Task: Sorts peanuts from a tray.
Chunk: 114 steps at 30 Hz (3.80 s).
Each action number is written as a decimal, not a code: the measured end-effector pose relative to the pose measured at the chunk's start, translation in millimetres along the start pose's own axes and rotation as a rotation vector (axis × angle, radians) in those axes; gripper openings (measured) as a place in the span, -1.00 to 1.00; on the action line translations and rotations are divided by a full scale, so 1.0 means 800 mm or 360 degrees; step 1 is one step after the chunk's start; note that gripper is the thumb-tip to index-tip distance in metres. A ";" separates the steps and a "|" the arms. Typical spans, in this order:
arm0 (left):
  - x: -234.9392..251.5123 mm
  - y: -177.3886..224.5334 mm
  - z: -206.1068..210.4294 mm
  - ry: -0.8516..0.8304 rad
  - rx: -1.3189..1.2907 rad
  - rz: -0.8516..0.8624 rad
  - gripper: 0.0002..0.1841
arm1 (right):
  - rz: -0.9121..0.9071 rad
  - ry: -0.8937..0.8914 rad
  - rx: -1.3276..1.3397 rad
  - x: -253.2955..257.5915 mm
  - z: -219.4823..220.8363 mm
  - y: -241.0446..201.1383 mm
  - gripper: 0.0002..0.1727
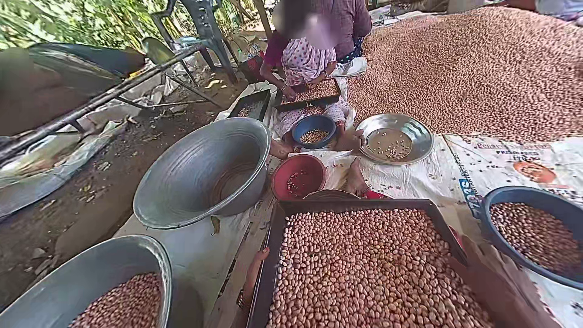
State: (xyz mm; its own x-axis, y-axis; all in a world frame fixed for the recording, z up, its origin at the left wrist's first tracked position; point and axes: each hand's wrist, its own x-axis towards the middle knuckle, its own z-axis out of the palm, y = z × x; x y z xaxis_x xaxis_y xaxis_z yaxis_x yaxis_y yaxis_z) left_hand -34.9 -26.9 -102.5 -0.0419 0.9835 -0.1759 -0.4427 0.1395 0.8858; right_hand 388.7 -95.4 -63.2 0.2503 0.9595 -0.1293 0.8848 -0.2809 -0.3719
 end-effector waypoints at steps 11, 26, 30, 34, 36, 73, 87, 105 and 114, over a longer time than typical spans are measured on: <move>0.005 0.042 -0.015 0.0501 0.0063 0.0226 -0.70 | 0.0018 -0.0059 0.0528 0.077 -0.011 -0.058 -0.69; 0.027 0.028 -0.052 0.0491 0.0125 0.0096 -0.65 | -0.0040 0.0043 0.0959 0.099 0.025 -0.056 -0.72; -0.030 -0.020 -0.107 0.0299 0.0214 0.0115 -0.65 | -0.0084 -0.0041 0.0796 0.011 -0.017 -0.042 -0.64; -0.050 -0.013 -0.006 0.0552 0.0190 0.0045 -0.68 | 0.0052 0.0035 0.0854 0.072 -0.016 0.025 -0.70; -0.020 -0.002 0.007 0.0407 0.0040 0.0072 -0.64 | 0.0022 0.0069 0.0936 0.117 -0.004 0.016 -0.71; -0.063 -0.018 -0.029 0.0437 0.0213 -0.0066 -0.66 | -0.0018 -0.0088 0.0813 0.029 -0.021 0.019 -0.65; -0.052 -0.019 -0.021 0.0232 -0.0010 -0.0048 -0.60 | 0.0052 -0.0041 0.0928 0.030 -0.030 0.031 -0.65; -0.011 -0.046 -0.114 0.0419 0.0110 0.0020 -0.54 | -0.0338 -0.0134 0.0816 0.058 -0.046 -0.096 -0.69; -0.011 -0.051 -0.128 0.0329 0.0072 0.0037 -0.52 | -0.0301 -0.0161 0.0801 0.053 -0.055 -0.115 -0.62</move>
State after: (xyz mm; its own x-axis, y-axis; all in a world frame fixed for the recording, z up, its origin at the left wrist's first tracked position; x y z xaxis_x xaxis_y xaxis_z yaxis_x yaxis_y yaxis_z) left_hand -108.4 -53.4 -181.2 -0.2363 0.9427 -0.2354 -0.3991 0.1267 0.9081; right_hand 335.2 -27.9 6.4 0.0439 0.9944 -0.0960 0.6073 -0.1028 -0.7878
